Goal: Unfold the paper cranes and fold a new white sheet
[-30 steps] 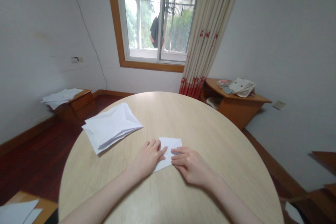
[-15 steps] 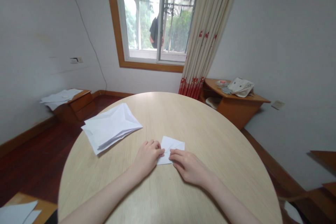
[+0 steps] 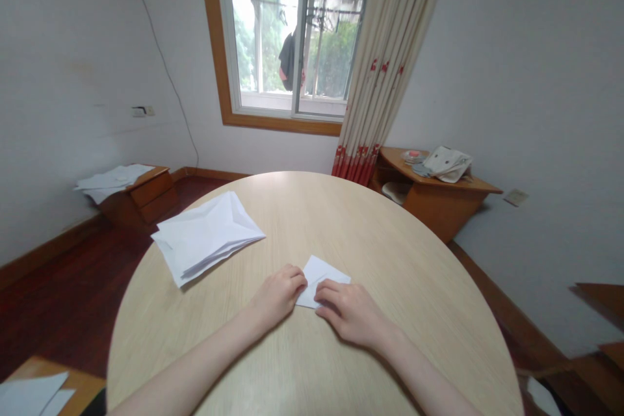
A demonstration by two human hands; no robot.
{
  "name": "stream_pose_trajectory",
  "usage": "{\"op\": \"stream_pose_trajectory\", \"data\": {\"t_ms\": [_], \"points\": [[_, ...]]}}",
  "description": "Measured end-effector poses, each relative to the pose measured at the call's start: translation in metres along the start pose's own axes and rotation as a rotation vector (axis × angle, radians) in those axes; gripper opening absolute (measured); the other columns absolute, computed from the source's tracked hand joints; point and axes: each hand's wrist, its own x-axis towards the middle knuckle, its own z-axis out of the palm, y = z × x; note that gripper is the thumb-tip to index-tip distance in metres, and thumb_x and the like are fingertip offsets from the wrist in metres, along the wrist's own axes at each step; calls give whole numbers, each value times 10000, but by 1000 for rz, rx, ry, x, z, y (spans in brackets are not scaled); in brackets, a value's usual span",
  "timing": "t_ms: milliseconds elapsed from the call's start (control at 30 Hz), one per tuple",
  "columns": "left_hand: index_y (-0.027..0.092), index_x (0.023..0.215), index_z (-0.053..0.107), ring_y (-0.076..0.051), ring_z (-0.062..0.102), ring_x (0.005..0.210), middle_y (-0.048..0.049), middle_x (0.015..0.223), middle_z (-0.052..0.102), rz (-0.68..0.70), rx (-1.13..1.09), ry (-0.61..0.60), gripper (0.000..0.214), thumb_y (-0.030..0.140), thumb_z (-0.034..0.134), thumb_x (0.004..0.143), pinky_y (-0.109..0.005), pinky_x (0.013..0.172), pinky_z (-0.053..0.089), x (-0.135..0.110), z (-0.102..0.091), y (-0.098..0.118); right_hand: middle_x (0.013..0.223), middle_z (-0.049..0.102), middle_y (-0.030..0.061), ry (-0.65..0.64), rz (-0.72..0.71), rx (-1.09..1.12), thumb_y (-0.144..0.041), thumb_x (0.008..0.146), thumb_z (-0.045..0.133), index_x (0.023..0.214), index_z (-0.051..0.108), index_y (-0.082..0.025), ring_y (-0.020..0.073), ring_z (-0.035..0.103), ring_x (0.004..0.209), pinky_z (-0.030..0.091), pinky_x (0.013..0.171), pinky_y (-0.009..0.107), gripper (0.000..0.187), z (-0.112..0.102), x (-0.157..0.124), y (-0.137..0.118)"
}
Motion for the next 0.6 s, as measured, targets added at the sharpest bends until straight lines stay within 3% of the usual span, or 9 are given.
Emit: {"op": "stream_pose_trajectory", "data": {"t_ms": [300,600], "points": [[186,872,636,-161,589,910,-24,947,612,0,-290,-57,208,63,505,766,-271,841,461,0,-17,-5,975,693,33,-13,-31,-65,-174,905,465,942,673,-209,170,643,829,436,700,257,213,2,0,3],[183,895,621,-190,568,919,-21,960,582,-5,-326,-113,262,219,745,667,-290,828,447,0,-27,1,936,692,36,-9,-62,-88,-95,860,455,900,680,-216,167,626,812,419,683,248,258,4,0,5]]}}
